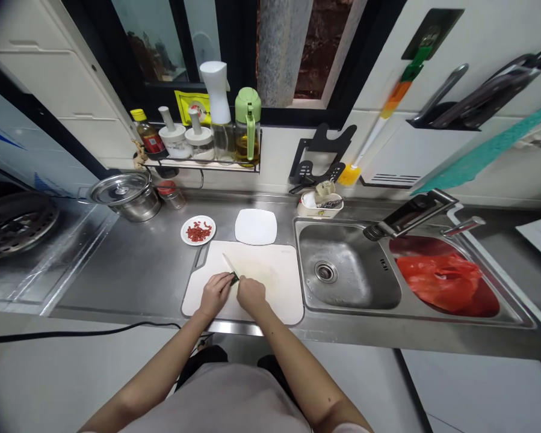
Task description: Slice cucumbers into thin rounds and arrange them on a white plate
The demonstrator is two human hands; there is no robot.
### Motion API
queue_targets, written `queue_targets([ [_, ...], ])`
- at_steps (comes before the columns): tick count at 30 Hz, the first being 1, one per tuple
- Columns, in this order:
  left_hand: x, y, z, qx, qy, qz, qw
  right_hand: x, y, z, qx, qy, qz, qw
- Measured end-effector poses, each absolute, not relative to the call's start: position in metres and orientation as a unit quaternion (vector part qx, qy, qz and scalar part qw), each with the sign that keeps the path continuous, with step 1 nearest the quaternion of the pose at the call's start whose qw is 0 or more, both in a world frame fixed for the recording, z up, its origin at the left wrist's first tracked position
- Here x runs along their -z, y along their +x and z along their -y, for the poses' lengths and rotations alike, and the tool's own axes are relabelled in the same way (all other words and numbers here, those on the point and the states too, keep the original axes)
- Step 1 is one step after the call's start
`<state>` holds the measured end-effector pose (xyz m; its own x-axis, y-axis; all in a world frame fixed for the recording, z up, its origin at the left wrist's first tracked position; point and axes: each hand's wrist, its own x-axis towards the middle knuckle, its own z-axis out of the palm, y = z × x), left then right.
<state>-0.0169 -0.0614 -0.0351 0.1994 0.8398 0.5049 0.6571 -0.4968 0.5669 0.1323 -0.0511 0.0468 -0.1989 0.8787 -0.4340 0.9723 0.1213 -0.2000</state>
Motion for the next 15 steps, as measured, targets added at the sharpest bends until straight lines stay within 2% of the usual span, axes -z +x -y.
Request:
queue_targets([
  [15, 0.0342, -0.0175, 0.0617, -0.395, 0.768, -0.491, 0.114, -0.0515, 0.1258, 0.0432, 0.228, 0.627, -0.739, 0.095],
])
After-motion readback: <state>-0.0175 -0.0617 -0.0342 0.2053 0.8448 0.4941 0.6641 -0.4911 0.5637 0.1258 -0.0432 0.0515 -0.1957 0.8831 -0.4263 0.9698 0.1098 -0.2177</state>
